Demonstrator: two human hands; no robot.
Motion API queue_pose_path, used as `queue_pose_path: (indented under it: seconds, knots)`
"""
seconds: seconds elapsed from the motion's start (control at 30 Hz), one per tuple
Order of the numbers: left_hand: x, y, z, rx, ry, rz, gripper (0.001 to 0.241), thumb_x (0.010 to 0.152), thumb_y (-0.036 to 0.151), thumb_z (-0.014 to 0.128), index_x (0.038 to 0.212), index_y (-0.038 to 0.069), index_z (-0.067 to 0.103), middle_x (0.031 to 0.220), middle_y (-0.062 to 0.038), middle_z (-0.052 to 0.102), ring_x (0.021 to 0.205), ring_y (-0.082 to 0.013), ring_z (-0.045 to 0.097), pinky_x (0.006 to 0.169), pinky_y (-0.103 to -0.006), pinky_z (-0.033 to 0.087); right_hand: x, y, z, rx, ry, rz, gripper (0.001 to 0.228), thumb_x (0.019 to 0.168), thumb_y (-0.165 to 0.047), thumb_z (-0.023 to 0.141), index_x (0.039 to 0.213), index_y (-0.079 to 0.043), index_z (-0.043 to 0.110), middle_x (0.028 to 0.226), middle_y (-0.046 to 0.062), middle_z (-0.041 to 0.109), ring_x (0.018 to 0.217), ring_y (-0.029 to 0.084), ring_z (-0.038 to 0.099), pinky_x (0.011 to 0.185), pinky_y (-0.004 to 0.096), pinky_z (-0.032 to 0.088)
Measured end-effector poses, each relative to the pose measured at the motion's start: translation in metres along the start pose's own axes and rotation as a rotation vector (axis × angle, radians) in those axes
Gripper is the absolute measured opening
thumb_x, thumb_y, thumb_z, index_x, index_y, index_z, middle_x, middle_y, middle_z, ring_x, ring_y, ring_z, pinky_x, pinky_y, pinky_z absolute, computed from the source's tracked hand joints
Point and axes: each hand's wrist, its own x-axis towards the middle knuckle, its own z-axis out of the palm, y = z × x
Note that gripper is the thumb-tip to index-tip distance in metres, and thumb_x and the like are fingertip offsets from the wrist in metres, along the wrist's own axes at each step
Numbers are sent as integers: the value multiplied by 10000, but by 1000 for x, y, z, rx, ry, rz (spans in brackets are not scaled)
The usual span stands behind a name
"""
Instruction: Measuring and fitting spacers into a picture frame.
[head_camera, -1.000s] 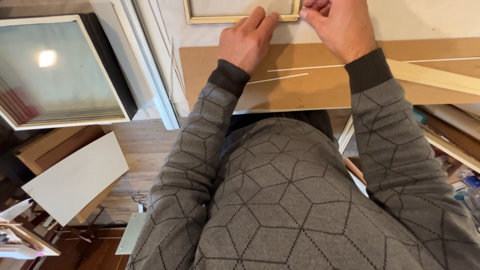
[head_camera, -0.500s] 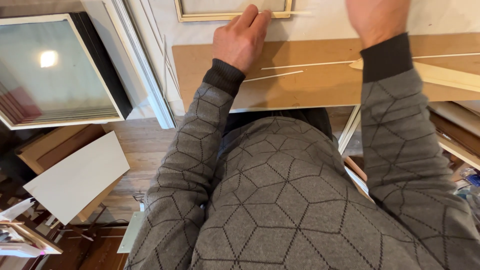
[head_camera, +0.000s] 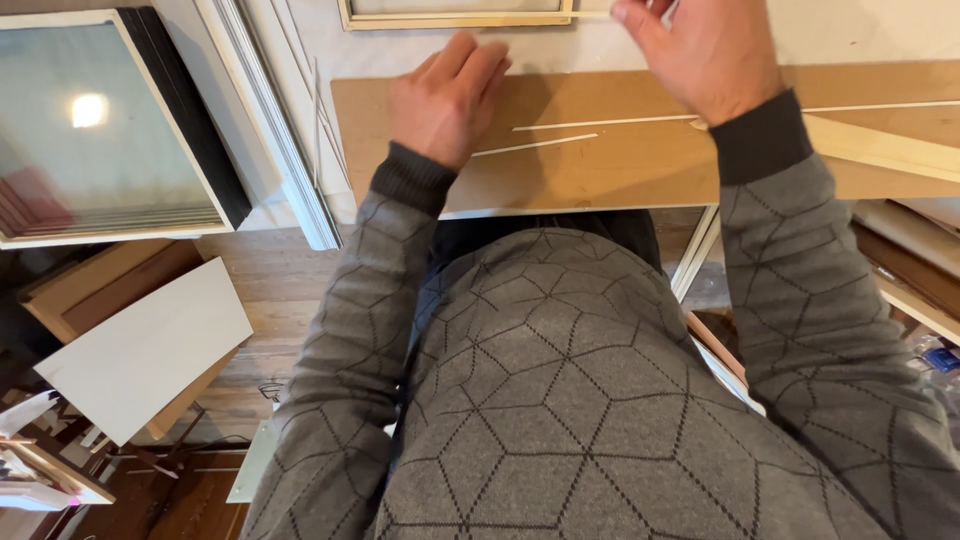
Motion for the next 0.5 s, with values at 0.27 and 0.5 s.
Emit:
queue_pose_path:
  seconds: [0.27, 0.5]
  knots:
    - [-52, -1, -36, 0, -84, -88, 87, 987, 156, 764, 1056, 137, 715, 970, -9, 676, 784, -224, 694, 627, -348, 543, -46, 1, 6, 106, -2, 148, 57, 1037, -4, 752, 1043, 12, 698, 963, 100, 693, 880, 204, 702, 782, 296, 560]
    - [-64, 9, -35, -22, -135, -89, 93, 973, 167, 766, 1042, 132, 714, 964, -23, 677, 773, -235, 690, 620, -357, 540, -81, 64, -4, -166, 208, 304, 190, 953, -12, 707, 1130, 12, 644, 1143, 183, 623, 1024, 313, 643, 880, 433, 511]
